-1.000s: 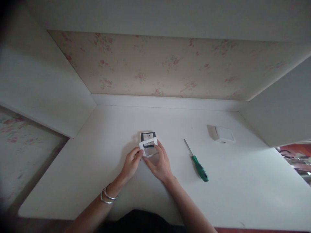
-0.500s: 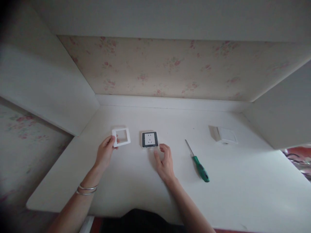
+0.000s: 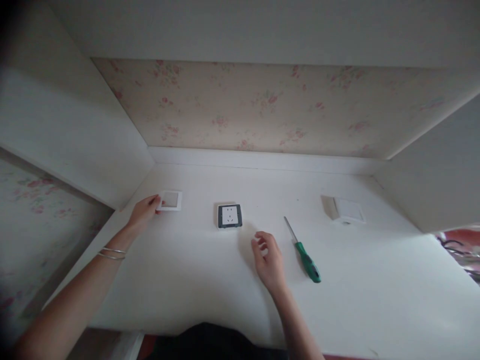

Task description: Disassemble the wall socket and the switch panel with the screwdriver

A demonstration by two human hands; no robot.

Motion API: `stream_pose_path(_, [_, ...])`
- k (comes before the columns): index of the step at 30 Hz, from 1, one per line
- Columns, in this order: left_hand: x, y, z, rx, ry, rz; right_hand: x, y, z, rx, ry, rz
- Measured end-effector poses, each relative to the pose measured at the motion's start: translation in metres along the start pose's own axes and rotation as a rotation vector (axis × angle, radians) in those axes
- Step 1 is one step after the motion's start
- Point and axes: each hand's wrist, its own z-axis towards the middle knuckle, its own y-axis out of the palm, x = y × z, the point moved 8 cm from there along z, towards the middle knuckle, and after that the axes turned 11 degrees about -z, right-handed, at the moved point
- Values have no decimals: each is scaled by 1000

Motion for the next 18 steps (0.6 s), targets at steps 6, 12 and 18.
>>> stream_pose_path(6, [-10, 4, 15, 54, -17, 43, 60, -110, -21, 273, 92, -548])
stream_pose_path(12, [25, 35, -32, 112, 221, 23, 115, -100, -47, 38, 197, -715])
stream_pose_path(18, [69, 136, -108, -287, 288, -423, 95, -90, -39, 121, 276, -618])
